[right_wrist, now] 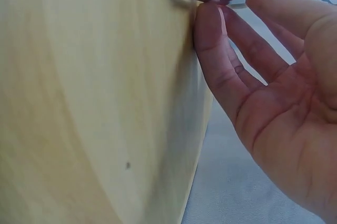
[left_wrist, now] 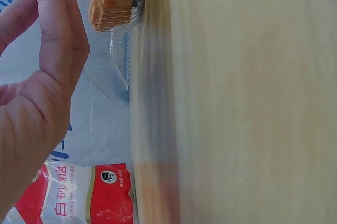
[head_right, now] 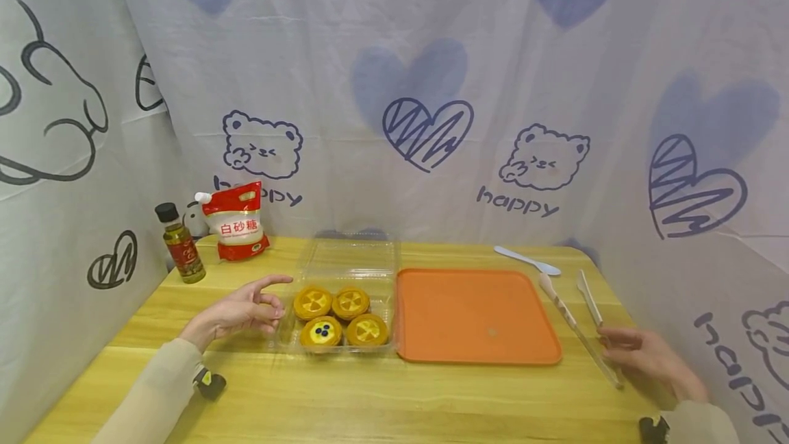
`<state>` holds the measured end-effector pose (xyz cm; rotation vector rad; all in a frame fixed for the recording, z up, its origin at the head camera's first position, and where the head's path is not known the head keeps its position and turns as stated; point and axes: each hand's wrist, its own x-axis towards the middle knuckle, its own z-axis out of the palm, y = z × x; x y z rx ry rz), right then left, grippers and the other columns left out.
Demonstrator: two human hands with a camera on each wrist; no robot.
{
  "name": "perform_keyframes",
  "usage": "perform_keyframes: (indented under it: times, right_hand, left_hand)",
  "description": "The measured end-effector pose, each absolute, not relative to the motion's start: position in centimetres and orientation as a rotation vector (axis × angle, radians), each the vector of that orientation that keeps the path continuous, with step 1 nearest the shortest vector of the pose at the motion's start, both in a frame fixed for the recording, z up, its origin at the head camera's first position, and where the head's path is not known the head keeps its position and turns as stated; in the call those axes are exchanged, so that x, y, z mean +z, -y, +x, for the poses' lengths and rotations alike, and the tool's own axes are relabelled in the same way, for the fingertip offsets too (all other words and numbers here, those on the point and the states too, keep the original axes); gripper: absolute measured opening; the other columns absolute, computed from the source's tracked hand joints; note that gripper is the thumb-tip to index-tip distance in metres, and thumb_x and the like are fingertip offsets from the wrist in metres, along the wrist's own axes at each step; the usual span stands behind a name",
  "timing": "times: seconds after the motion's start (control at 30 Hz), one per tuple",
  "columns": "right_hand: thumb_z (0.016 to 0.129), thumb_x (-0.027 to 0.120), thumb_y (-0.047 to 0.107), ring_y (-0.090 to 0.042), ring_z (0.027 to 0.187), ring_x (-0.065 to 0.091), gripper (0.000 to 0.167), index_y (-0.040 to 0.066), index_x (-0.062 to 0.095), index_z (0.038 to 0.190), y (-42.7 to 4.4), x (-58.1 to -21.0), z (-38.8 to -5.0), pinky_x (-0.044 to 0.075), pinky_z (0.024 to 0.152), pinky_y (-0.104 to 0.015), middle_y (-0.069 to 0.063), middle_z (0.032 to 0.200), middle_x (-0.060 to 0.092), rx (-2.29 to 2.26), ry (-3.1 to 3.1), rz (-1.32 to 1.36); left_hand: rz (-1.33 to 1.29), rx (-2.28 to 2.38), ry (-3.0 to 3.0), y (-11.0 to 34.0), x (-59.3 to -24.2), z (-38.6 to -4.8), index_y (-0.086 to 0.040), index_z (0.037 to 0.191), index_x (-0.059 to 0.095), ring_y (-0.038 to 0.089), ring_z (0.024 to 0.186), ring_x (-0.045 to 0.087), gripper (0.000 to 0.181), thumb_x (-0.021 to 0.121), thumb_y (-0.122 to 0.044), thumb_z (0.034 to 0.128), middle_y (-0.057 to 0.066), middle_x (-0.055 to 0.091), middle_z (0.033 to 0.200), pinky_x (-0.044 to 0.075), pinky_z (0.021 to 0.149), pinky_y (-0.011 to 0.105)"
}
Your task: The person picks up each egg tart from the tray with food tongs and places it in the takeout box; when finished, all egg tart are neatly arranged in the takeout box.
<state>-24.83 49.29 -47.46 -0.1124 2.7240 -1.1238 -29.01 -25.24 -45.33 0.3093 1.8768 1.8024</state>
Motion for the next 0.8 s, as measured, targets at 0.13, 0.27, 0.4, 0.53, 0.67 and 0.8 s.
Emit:
perform_keyframes:
  times: [0.13, 0.27, 0.4, 0.53, 0.67, 0.8]
  right_hand:
    - [0.09, 0.071, 0.031, 0.018, 0.092, 0.046, 0.068, -0.009, 0.046, 0.139, -49.3, -47.3, -24.8, 0.052, 0.078, -0.017, -0.034, 0.14, 0.046, -1.052, -2.764, -0.078]
    - [0.092, 0.068, 0.032, 0.015, 0.091, 0.051, 0.069, -0.009, 0.042, 0.141, -49.2, -47.3, -24.9, 0.054, 0.078, -0.02, -0.03, 0.139, 0.05, -1.112, -2.738, -0.028]
    - [0.093, 0.067, 0.031, 0.004, 0.085, 0.059, 0.068, -0.011, 0.042, 0.141, -48.7, -46.9, -25.0, 0.056, 0.073, -0.023, -0.017, 0.124, 0.066, -1.193, -2.745, 0.013]
    - [0.094, 0.067, 0.032, 0.002, 0.085, 0.06, 0.065, -0.009, 0.046, 0.139, -48.0, -46.4, -25.1, 0.057, 0.072, -0.025, -0.01, 0.118, 0.068, -1.198, -2.79, -0.006]
    - [0.095, 0.064, 0.037, 0.006, 0.09, 0.059, 0.064, -0.006, 0.048, 0.14, -47.1, -45.9, -25.4, 0.056, 0.076, -0.023, -0.023, 0.132, 0.059, -1.158, -2.788, -0.039]
    - [0.096, 0.062, 0.037, 0.006, 0.093, 0.059, 0.062, -0.005, 0.048, 0.14, -46.1, -45.7, -25.8, 0.056, 0.078, -0.022, -0.024, 0.137, 0.055, -1.208, -2.727, -0.087]
  left_hand:
    - [0.322, 1.799, -1.867, 25.3, -45.2, -29.0, -0.01, 0.156, 0.013, 0.017, 0.077, 0.066, 0.083, 0.063, 0.002, 0.0906, 0.007, 0.064, 0.096, 0.061, 0.073, 0.031]
    - [0.323, 1.798, -1.864, 25.3, -45.3, -29.0, -0.009, 0.156, 0.012, 0.016, 0.076, 0.065, 0.084, 0.063, 0.002, 0.0905, 0.007, 0.064, 0.095, 0.061, 0.072, 0.031]
    - [0.312, 1.799, -1.865, 25.2, -45.3, -29.1, -0.01, 0.156, 0.013, 0.016, 0.076, 0.065, 0.083, 0.063, 0.002, 0.0903, 0.007, 0.063, 0.095, 0.061, 0.072, 0.031]
    - [0.301, 1.799, -1.862, 25.2, -45.3, -29.2, -0.01, 0.156, 0.014, 0.017, 0.075, 0.065, 0.082, 0.062, 0.003, 0.0903, 0.007, 0.064, 0.094, 0.061, 0.072, 0.032]
    - [0.314, 1.794, -1.876, 25.2, -45.2, -29.2, -0.009, 0.155, 0.015, 0.017, 0.076, 0.066, 0.082, 0.063, 0.003, 0.0895, 0.008, 0.064, 0.094, 0.062, 0.071, 0.033]
    - [0.307, 1.772, -1.922, 25.3, -45.1, -29.3, -0.009, 0.155, 0.018, 0.018, 0.077, 0.066, 0.079, 0.065, -0.004, 0.0912, 0.011, 0.064, 0.097, 0.061, 0.07, 0.032]
